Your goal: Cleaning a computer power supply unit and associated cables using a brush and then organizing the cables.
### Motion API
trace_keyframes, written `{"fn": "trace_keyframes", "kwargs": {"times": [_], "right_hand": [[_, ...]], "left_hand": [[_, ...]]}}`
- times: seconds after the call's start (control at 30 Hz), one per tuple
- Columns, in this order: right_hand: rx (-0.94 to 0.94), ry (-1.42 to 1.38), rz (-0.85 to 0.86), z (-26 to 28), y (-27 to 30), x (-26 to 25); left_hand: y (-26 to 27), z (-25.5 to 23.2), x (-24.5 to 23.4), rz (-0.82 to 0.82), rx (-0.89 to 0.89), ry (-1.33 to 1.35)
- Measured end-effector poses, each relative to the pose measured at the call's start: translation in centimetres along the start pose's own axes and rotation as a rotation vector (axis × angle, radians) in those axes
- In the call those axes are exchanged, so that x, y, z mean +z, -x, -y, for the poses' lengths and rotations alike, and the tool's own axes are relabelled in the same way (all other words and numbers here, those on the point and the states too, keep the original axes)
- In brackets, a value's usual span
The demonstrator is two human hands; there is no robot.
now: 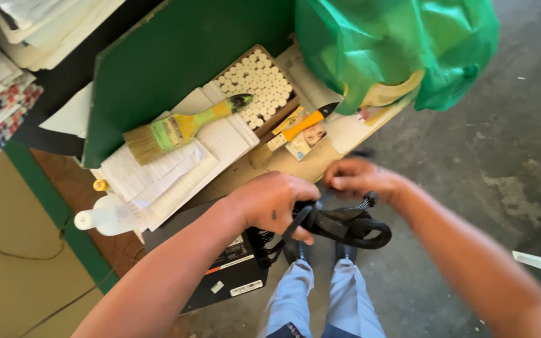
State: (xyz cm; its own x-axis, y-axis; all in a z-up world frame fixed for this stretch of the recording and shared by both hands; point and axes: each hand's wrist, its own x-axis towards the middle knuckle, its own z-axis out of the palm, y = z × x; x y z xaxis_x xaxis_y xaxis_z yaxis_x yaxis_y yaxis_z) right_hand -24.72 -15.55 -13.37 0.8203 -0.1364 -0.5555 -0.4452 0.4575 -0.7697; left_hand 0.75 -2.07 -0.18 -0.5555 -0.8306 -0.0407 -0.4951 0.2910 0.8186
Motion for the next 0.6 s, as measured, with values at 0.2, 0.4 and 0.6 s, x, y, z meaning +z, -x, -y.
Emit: {"fn": "trace_keyframes", "kwargs": {"times": [0.2, 0.4, 0.6], "right_hand": [[-0.352, 0.123, -0.281, -10.3, -1.3, 10.0], [-0.224, -1.044, -0.557, -5.9, 1.1, 20.1], [-0.082, -0.975, -0.435, -3.2, 3.8, 17.8]], "left_hand": [[-0.1, 0.0, 0.3, -0.043, -0.211, 0.113], [-0.3, 1.7, 2.2, -0.010, -0.332, -0.076], [-1.3, -1.5, 0.2, 0.056, -0.440, -0.114]]}}
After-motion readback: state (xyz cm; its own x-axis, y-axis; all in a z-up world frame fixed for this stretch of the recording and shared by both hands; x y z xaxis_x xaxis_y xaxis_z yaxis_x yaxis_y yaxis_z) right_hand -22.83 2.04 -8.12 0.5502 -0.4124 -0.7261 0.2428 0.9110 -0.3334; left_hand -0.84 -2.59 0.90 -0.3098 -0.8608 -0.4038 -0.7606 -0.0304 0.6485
